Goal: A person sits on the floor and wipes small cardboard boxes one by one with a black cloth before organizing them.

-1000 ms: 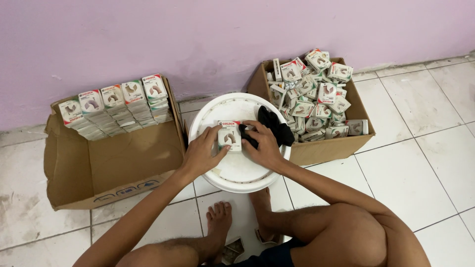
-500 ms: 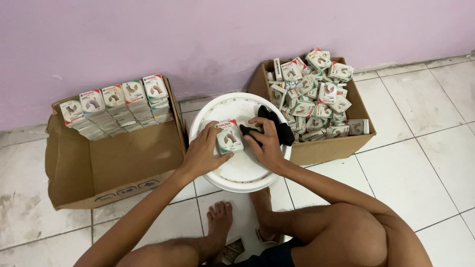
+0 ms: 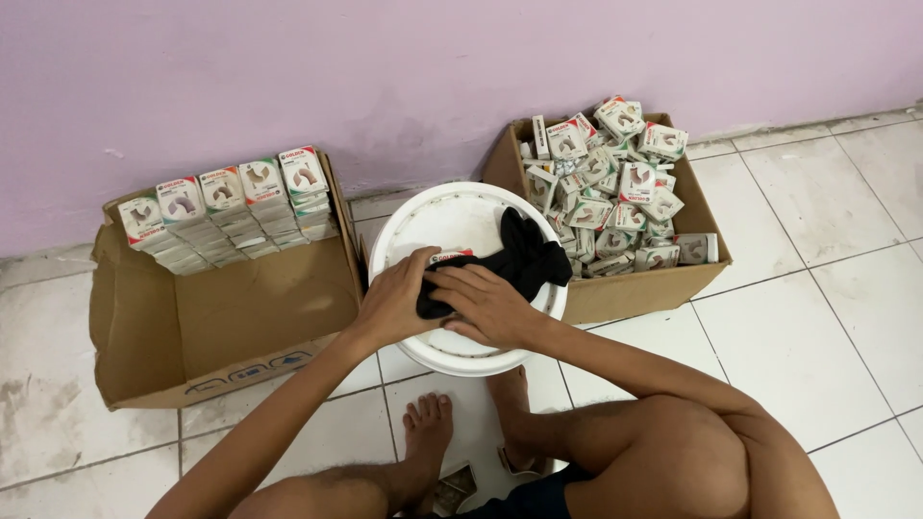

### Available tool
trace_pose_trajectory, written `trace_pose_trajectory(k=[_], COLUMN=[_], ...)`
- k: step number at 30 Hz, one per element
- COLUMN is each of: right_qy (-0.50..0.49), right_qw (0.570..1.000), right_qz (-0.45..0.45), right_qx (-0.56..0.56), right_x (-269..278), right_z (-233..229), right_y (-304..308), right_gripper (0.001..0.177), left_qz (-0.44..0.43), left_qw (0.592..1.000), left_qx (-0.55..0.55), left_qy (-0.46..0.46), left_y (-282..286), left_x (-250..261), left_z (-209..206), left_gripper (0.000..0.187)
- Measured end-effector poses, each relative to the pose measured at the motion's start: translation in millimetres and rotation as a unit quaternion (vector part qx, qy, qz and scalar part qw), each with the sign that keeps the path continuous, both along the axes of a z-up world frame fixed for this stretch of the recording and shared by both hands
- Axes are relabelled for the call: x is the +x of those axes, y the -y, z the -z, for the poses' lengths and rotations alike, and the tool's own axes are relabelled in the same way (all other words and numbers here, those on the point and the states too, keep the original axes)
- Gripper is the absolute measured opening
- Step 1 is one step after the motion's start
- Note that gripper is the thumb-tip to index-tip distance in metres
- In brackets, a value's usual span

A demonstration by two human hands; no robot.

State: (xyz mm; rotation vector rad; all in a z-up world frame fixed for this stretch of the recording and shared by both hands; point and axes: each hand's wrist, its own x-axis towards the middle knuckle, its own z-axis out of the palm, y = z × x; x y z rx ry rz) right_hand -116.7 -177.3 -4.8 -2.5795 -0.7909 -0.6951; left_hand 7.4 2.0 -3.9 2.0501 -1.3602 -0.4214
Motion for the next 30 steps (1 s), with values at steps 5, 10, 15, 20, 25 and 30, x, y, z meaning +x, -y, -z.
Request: trace_pose_trajectory(k=[5,10,15,20,25,30], right_qy=[-0.024,0.005,-0.057,-0.067,-0.101,-0.099], right_qw=[0.994,1.0,0.995,0.996,0.994,0.994], right_qz=[0.106,-0.008,-0.058,0.005,-0.002,-0.024], right_qx=[-0.013,0.016,0.05,0.055,0.04,0.05], right_x=[-3,-1,5,2,0,6], right_z=[8,7,10,3,7,14], right_y=[15,9,9,6,11,14], right_gripper=[0.057,0.063,0.058,0.056,0.062,0.061], left_qz=[-0.01,-0.006,-0.006,-0.001,0.01,0.014], left_qw=[1.0,1.0,1.0,1.0,1.0,1.0], left_qx=[-0.005,0.004,0.01,0.008,0.004,0.006], left_qy=[-0.026,-0.011,-0.009,-0.022,-0.011,0.005], left_y=[-3,0,1,-1,-2,-2], left_x=[-9,-6,-2,-4,-6,-9], left_z=[-26,-18,-10,-18,-19,-25], left_gripper=[0.096,0.105,0.109,0.106,0.104,0.106])
